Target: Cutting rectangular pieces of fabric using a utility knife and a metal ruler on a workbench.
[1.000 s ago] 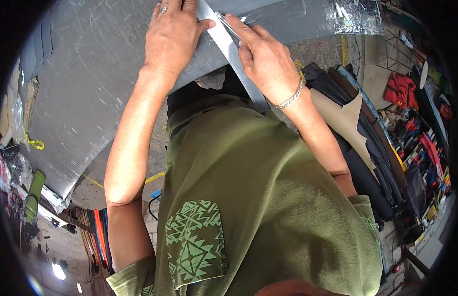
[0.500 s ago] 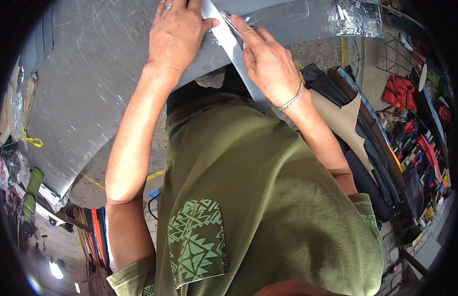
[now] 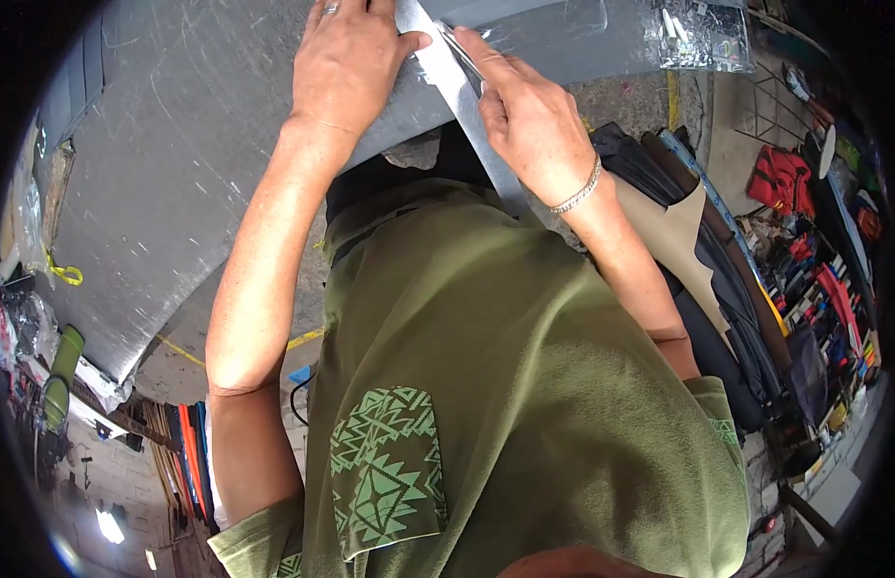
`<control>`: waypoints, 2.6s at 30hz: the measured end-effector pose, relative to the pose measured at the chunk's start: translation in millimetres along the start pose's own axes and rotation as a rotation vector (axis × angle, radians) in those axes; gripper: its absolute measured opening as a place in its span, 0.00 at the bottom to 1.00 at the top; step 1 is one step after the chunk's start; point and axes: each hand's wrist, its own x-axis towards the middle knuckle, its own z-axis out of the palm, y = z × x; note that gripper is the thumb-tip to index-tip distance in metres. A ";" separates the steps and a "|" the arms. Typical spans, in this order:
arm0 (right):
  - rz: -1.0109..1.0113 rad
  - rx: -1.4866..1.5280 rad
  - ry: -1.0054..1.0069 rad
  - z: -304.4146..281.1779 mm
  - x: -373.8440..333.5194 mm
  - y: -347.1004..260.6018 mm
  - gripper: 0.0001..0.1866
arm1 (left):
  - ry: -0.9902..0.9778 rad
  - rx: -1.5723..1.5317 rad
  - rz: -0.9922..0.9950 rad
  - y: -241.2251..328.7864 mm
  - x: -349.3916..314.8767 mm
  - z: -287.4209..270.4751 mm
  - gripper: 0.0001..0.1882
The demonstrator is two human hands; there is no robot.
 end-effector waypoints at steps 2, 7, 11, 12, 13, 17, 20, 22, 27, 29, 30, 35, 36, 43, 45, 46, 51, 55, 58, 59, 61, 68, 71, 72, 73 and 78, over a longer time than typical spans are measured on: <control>-0.022 0.007 0.018 0.9 0.4 1.0 0.34 | 0.021 -0.016 0.010 -0.9 -0.3 1.3 0.39; -0.005 0.027 0.000 -2.3 -0.1 0.6 0.35 | 0.012 0.006 0.008 0.9 0.3 0.2 0.39; -0.050 -0.003 0.014 0.7 -0.1 11.2 0.31 | 0.019 0.001 0.007 1.0 0.3 -0.2 0.39; -0.081 -0.013 0.028 -0.3 0.1 15.1 0.29 | 0.027 -0.005 0.012 0.2 -0.2 1.4 0.39; -0.085 -0.015 0.028 -4.5 -0.7 17.4 0.29 | 0.035 -0.010 0.017 0.5 -0.2 2.6 0.39; 0.201 0.771 -0.303 -57.0 -0.6 7.8 0.22 | 0.034 0.004 -0.027 -7.1 -3.5 15.2 0.39; -0.047 1.472 -0.528 -75.4 3.5 46.5 0.44 | 0.428 -0.937 0.313 -32.0 -7.3 44.5 0.40; -0.213 1.751 -0.653 -79.3 15.5 53.4 0.58 | 0.425 -0.947 0.337 -27.4 -6.9 36.1 0.40; 0.046 1.011 -0.239 -104.5 32.2 85.0 0.30 | 0.016 0.010 -0.055 7.8 0.2 -4.4 0.40; 0.258 0.513 -0.171 -115.4 47.5 39.1 0.09 | 0.003 0.033 -0.073 7.1 -1.4 -6.7 0.40; 0.032 0.641 0.025 -100.1 52.1 39.9 0.08 | 0.000 0.030 -0.071 8.7 0.1 -7.2 0.41; -0.426 0.501 0.218 -85.0 80.7 10.4 0.11 | 0.469 -0.832 0.401 -23.1 -2.3 31.7 0.41; -0.314 0.683 0.187 -79.1 81.7 13.1 0.15 | 0.228 -0.408 0.165 -0.9 2.3 9.3 0.41; -0.511 0.833 0.320 -67.1 116.4 -26.5 0.22 | 0.462 -0.795 0.387 -35.1 -2.0 46.1 0.41; -0.212 0.879 0.201 -65.0 118.1 -28.9 0.30 | 0.227 -0.381 0.166 1.3 4.6 8.2 0.41; -0.188 1.025 0.085 -50.0 128.7 -21.8 0.31 | -0.001 0.058 -0.076 10.8 2.7 -6.2 0.41; 0.064 1.355 -0.155 13.4 175.3 0.2 0.28 | 0.223 -0.415 0.174 1.4 5.2 8.3 0.41; 0.558 0.969 -0.051 16.5 177.9 -26.2 0.30 | 0.052 -0.029 -0.071 7.9 0.8 -5.0 0.41; 0.081 1.230 -0.172 38.4 181.5 5.2 0.30 | 0.036 -0.025 -0.068 10.9 2.6 -7.2 0.40; 0.050 1.260 -0.160 44.0 184.9 9.7 0.31 | 0.033 -0.029 -0.064 10.1 2.8 -4.4 0.40; 0.019 1.293 -0.159 46.6 185.1 7.6 0.32 | 0.112 -0.076 -0.017 0.9 0.2 4.5 0.40; 0.069 1.228 -0.131 44.0 183.7 8.9 0.34 | 0.055 -0.037 -0.058 9.0 2.7 -3.1 0.40; 0.076 1.232 -0.129 43.4 182.8 4.2 0.34 | 0.095 -0.059 -0.039 -4.5 -1.2 11.2 0.40; 0.075 1.234 -0.125 43.5 182.5 4.1 0.34 | 0.183 -0.039 0.014 -8.1 -1.4 14.1 0.40; 0.076 1.235 -0.127 44.3 182.3 4.3 0.34 | 0.272 -0.018 0.068 -10.6 -1.9 17.0 0.40; 0.058 1.233 -0.125 45.1 180.4 6.3 0.33 | -0.027 0.058 -0.130 13.4 1.9 -10.7 0.40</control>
